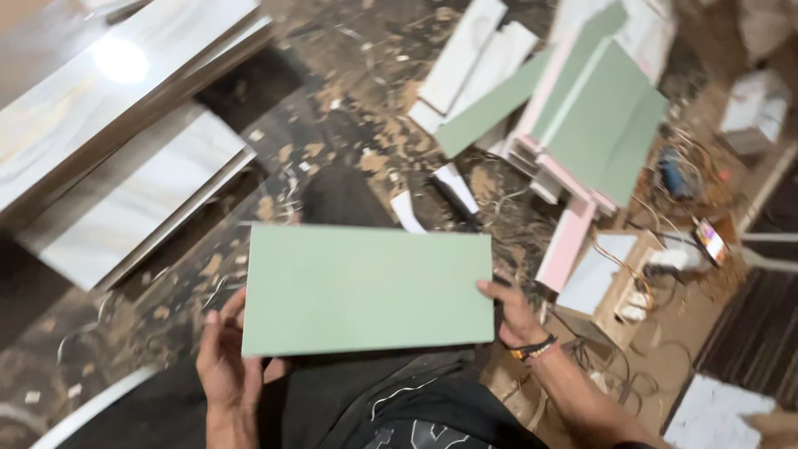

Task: The person sits on the workshop floor and applies white edge banding tape to the edges of boards. They align the tape along a board edge, then run a hand-held iron along the tape to press and adhere it, working along the length of each board and setting finished boards aside.

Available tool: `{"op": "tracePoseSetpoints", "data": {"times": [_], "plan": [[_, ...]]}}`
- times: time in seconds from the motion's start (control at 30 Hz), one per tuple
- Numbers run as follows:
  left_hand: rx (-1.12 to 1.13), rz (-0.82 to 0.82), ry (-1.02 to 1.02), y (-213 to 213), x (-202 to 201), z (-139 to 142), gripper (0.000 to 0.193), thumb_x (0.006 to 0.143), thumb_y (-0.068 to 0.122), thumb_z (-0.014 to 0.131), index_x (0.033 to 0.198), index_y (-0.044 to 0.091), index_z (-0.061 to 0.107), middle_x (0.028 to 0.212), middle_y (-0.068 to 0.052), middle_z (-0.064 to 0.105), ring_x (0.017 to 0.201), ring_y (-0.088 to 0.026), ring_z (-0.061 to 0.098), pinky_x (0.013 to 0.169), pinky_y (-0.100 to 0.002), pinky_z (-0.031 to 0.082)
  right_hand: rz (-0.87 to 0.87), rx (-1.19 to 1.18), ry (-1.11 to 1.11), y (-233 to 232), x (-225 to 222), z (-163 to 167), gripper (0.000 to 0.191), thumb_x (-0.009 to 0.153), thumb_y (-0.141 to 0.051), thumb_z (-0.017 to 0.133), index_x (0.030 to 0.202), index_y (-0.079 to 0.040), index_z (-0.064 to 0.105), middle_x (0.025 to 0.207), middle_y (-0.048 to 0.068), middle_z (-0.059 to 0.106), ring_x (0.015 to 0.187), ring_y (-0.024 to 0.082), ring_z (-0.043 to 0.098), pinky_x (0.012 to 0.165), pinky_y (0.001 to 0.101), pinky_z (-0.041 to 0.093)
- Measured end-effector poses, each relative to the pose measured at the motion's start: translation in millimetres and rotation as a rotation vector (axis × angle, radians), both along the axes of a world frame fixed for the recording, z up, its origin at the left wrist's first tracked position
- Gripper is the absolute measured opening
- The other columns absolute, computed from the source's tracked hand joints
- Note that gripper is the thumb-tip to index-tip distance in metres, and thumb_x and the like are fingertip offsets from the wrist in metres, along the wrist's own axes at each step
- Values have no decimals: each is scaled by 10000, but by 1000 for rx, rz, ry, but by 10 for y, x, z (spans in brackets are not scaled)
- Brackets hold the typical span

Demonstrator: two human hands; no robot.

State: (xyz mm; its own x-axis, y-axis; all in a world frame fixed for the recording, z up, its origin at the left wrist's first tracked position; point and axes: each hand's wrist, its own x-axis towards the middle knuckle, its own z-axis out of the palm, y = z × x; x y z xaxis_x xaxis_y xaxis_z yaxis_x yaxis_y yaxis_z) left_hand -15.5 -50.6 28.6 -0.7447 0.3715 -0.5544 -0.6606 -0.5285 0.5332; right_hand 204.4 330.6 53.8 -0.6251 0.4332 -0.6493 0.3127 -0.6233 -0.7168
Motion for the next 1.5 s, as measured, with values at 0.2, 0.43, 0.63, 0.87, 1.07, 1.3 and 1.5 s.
{"op": "tracePoseSetpoints", "data": {"times": [0.2, 0.43, 0.63, 0.87, 1.07, 1.3, 1.5], "plan": [[-231, -182, 148, 687, -73, 138, 329, 1037, 226, 513, 1284, 22, 587, 1101, -152, 706, 941, -233, 698, 783, -373, 579, -562, 136, 29, 878, 233, 461, 341, 928, -156, 634, 1238, -15, 612, 1157, 115, 715, 1052, 258, 708, 944, 423, 581], [-365, -264, 119, 370, 185, -628, 266, 1062, 165, 541, 1239, -15, 625, 996, -129, 699, 838, -175, 671, 745, -323, 565, -848, 145, 319, 1815, 309, 28, 237, 995, -164, 669, 1205, -63, 623, 1074, 88, 705, 965, 251, 686, 846, 369, 565], [-486, -359, 70, 143, 361, -1082, 275, 1025, 171, 593, 1230, 0, 658, 956, -111, 702, 757, -116, 609, 639, -247, 463, -983, -32, 307, 2394, -319, -148, 259, 975, -238, 664, 1151, -57, 606, 979, 161, 683, 867, 354, 653, 791, 460, 588], [-544, -431, -45, 168, 455, -1070, 298, 996, 198, 610, 1221, 8, 653, 883, -92, 686, 633, -118, 515, 535, -251, 397, -834, -193, 327, 2712, -561, -18, 361, 1086, -216, 542, 1340, 28, 464, 1214, 266, 646, 1160, 410, 643, 979, 554, 548], [-634, -431, 188, 239, 454, -920, 459, 1000, 223, 606, 1430, 69, 567, 1027, -108, 667, 782, -143, 585, 677, -290, 469, -471, 185, -173, 2612, -465, -165, 416, 1062, -179, 405, 1423, 8, 316, 1261, 287, 667, 1029, 378, 723, 863, 502, 610], [-708, -678, 503, 148, 339, -292, 490, 942, 304, 713, 1369, 92, 600, 1119, -128, 730, 1019, -212, 693, 924, -352, 554, 362, 257, 96, 145, -1121, 63, 274, 1085, -306, 575, 1157, -48, 632, 875, 144, 680, 790, 240, 677, 754, 391, 550], [52, -381, 393, -34, 537, 183, 685, 831, 214, 811, 1412, 127, 459, 1190, 23, 586, 1082, -84, 559, 954, -255, 473, 1123, 795, 547, -1595, -2143, 108, 399, 951, -226, 660, 1279, 1, 666, 1294, 160, 712, 1229, 286, 674, 1038, 370, 518]]}}
